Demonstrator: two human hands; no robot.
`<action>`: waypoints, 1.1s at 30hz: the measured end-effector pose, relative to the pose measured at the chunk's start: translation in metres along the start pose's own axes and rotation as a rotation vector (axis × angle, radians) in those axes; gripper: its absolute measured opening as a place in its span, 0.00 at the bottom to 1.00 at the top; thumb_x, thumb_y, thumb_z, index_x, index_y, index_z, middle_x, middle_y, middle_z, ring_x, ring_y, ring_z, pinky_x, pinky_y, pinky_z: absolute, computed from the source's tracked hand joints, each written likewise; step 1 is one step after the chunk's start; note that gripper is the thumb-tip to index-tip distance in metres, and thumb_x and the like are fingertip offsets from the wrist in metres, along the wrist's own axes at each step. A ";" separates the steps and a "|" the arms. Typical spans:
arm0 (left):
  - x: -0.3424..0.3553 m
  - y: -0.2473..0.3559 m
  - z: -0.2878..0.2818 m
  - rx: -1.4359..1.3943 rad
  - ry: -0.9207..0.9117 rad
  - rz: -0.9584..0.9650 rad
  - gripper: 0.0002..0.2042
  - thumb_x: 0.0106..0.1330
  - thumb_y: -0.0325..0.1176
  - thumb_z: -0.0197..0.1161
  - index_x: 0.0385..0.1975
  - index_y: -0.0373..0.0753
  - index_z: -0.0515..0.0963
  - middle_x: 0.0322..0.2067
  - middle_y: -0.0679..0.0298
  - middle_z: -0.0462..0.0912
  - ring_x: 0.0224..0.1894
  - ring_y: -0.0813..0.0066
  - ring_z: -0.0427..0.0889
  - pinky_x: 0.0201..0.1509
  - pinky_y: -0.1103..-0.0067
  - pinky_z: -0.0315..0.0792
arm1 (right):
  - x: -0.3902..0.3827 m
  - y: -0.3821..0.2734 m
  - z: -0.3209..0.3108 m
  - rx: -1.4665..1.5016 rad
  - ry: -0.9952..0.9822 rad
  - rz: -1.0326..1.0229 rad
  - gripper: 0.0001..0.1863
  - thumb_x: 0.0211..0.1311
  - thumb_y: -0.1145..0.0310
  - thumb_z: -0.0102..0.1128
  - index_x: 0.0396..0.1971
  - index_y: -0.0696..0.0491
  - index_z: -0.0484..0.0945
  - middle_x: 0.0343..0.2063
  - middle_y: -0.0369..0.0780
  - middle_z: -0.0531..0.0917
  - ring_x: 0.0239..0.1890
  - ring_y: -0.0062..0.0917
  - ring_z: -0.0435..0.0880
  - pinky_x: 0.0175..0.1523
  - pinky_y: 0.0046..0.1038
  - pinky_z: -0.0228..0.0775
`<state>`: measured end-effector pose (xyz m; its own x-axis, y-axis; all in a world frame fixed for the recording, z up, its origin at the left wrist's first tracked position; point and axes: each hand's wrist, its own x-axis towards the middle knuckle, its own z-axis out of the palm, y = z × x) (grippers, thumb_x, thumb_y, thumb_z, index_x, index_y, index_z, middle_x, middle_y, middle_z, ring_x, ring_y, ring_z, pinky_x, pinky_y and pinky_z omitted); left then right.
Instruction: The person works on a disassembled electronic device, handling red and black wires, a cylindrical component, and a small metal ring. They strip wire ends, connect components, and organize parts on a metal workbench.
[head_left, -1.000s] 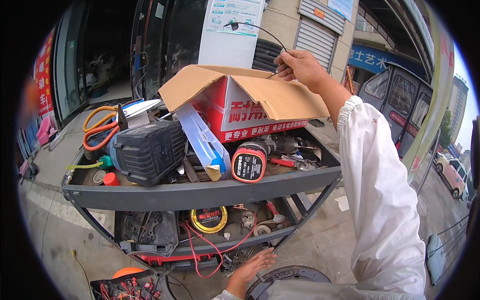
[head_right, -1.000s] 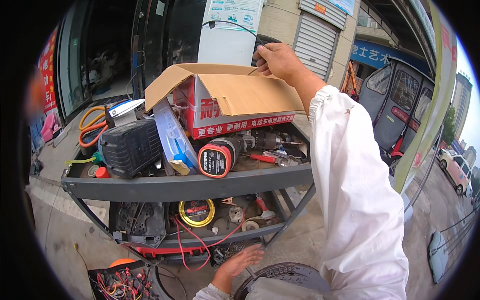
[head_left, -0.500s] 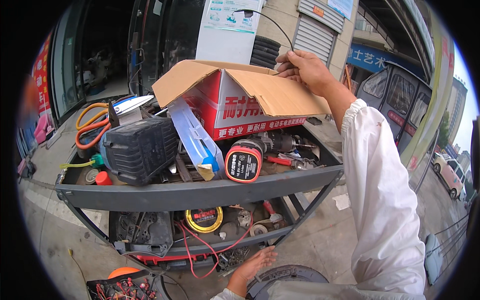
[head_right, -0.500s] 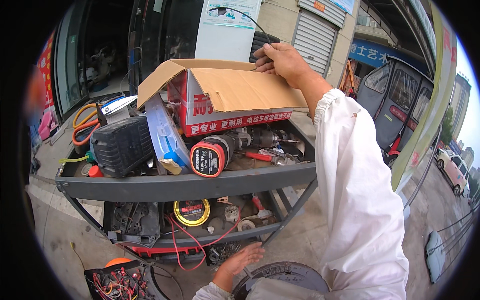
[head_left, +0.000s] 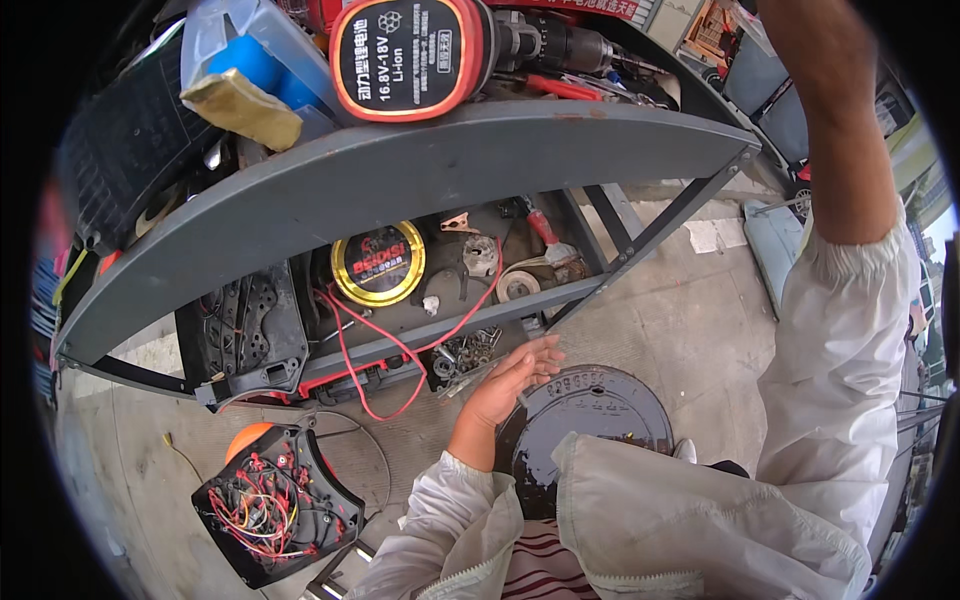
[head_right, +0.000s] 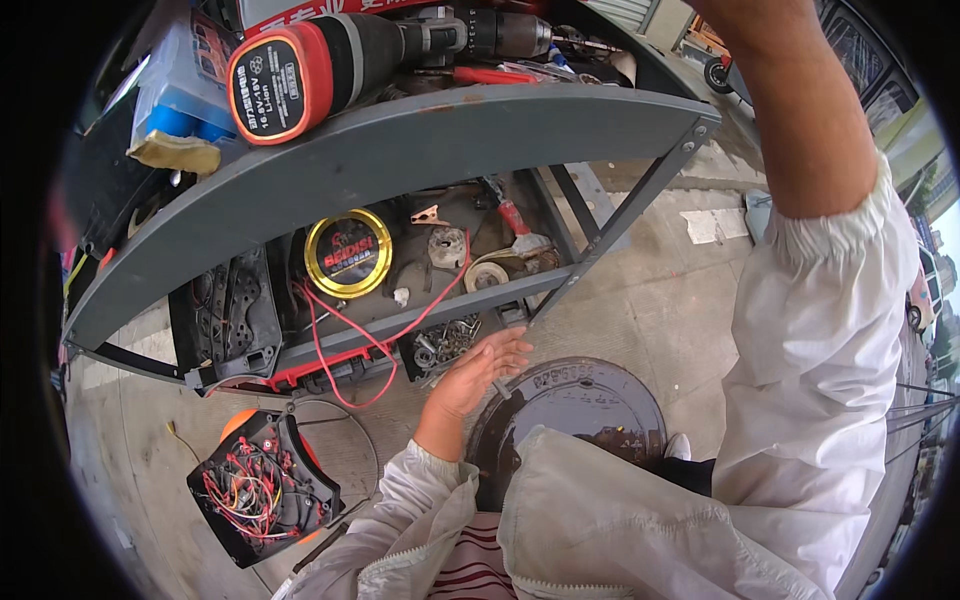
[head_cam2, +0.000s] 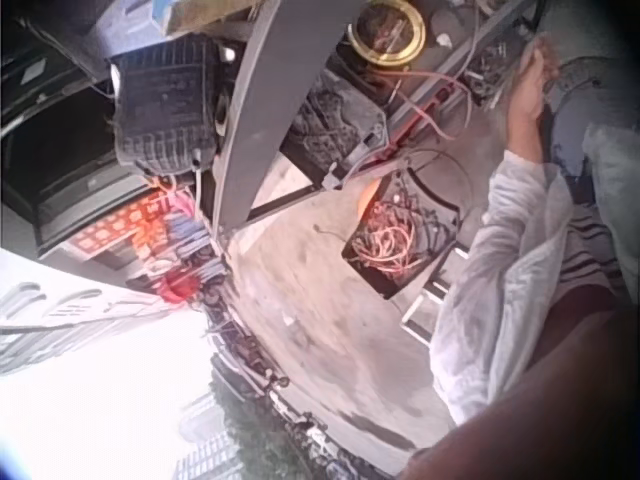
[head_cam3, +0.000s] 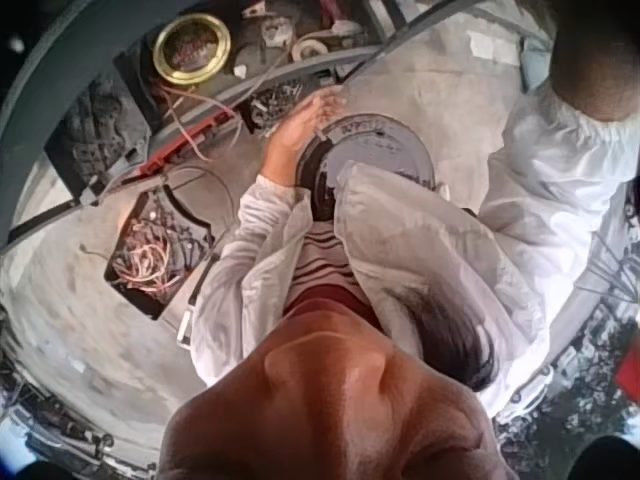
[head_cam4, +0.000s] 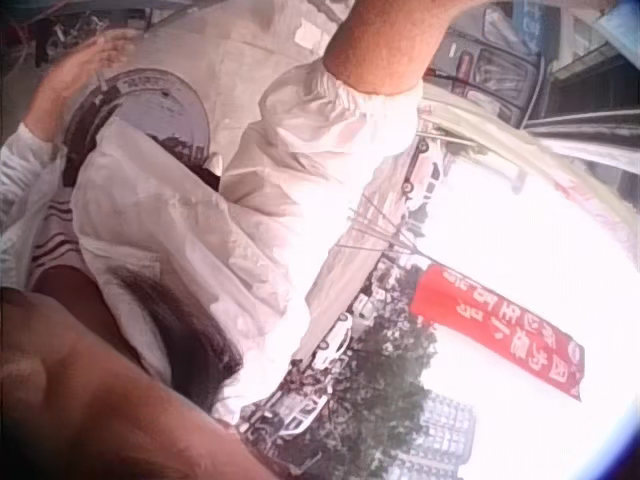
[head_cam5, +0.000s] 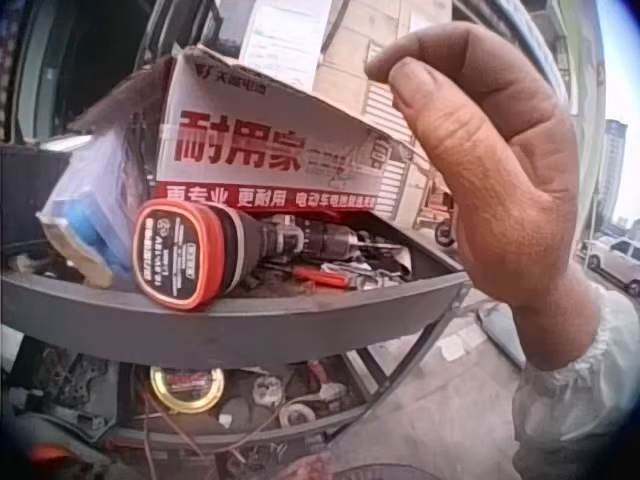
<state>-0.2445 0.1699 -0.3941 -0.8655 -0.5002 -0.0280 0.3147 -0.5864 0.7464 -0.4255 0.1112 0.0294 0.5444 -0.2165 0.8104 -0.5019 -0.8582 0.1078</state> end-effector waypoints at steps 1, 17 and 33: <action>-0.007 0.003 -0.002 0.010 0.054 -0.002 0.29 0.69 0.50 0.49 0.63 0.35 0.62 0.53 0.60 0.73 0.51 0.74 0.73 0.56 0.76 0.65 | -0.018 -0.018 0.015 -0.026 -0.063 -0.005 0.10 0.62 0.70 0.54 0.39 0.61 0.76 0.30 0.40 0.81 0.30 0.22 0.77 0.38 0.23 0.69; 0.020 -0.025 0.018 0.024 0.275 -0.166 0.22 0.71 0.44 0.47 0.55 0.34 0.70 0.44 0.63 0.78 0.43 0.76 0.74 0.50 0.77 0.66 | -0.279 0.009 0.201 -0.418 -0.605 1.355 0.20 0.55 0.62 0.62 0.41 0.59 0.72 0.42 0.53 0.77 0.44 0.46 0.79 0.48 0.42 0.73; 0.020 -0.033 0.019 -0.044 0.307 -0.163 0.18 0.71 0.45 0.50 0.50 0.39 0.75 0.40 0.68 0.80 0.40 0.80 0.75 0.47 0.81 0.65 | -0.294 0.045 0.226 -0.491 -0.634 1.254 0.14 0.50 0.63 0.63 0.37 0.52 0.78 0.36 0.42 0.83 0.45 0.40 0.79 0.47 0.38 0.74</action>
<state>-0.2799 0.1914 -0.4069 -0.7502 -0.5619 -0.3486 0.2039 -0.6981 0.6863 -0.4562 0.0313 -0.3345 -0.2734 -0.9494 0.1544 -0.9539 0.2470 -0.1702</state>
